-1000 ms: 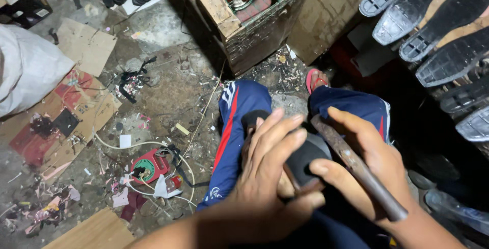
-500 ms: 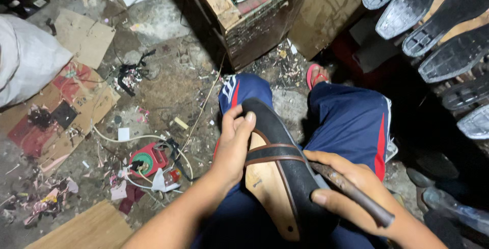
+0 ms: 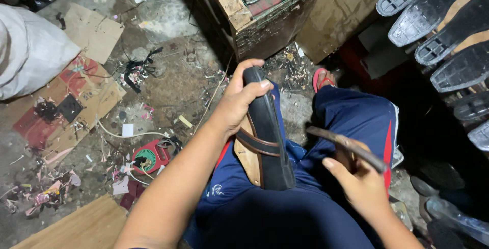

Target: The person sits on the floor holding a shoe on their lap and uses a flat blade tool to scrape and trim the edge of the rubber sole, rotating the shoe to work around the perimeter. They turn the shoe over to trim the other side and press the sole with their hands to check the edge.

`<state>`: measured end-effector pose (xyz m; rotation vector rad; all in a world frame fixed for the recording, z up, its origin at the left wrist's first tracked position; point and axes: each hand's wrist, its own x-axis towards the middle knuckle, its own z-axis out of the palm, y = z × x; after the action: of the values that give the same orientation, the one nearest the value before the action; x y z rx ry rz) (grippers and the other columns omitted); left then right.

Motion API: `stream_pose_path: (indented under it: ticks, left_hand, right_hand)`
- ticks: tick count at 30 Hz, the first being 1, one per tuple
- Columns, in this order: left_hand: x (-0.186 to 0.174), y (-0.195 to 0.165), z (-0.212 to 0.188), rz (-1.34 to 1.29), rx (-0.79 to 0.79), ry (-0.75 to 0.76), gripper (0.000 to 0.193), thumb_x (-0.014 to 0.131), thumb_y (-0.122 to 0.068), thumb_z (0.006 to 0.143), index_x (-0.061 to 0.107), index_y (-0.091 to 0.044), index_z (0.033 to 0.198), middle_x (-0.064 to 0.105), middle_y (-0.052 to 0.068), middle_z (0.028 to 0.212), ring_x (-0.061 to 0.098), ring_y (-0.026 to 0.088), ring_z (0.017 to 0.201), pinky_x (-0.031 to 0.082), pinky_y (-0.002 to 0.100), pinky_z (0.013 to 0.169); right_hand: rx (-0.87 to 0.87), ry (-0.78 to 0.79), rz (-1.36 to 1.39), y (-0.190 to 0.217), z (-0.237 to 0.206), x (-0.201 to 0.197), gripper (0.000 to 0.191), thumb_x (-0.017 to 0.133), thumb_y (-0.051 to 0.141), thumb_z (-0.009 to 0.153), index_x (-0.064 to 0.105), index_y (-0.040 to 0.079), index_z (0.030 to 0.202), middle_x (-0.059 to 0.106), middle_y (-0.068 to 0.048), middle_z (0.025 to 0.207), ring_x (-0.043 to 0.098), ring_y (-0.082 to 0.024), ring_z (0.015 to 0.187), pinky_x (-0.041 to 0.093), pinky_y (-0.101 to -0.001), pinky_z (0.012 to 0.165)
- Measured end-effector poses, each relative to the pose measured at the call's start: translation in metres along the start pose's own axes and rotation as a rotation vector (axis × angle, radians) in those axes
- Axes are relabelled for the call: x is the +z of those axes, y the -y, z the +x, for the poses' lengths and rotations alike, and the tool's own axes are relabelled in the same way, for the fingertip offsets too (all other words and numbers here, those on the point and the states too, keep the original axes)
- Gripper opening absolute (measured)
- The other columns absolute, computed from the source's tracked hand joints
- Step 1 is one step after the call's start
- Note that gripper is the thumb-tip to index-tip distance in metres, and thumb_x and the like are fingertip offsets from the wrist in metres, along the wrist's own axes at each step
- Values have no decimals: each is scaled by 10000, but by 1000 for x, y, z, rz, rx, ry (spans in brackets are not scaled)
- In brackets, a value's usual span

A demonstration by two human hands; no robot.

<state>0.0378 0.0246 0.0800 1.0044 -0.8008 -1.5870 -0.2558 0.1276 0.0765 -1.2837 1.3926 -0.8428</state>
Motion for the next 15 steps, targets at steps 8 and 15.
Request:
stream_pose_path:
  ticks: [8, 15]
  left_hand:
    - [-15, 26, 19, -309, -68, -131, 303, 648, -367, 921, 586, -88, 1023, 682, 131, 877, 691, 252, 801, 581, 410, 761]
    - [-14, 26, 23, -278, -151, -211, 471, 598, -525, 934, 607, -54, 907, 654, 136, 753, 673, 260, 678, 574, 393, 664]
  right_hand:
    - [152, 179, -180, 11, 19, -8, 376, 839, 148, 781, 645, 33, 1082, 598, -27, 861, 545, -116, 784, 479, -300, 695]
    - [27, 208, -45, 31, 23, 9, 195, 656, 211, 937, 665, 53, 1050, 584, 0, 817, 548, -90, 712, 461, -265, 626]
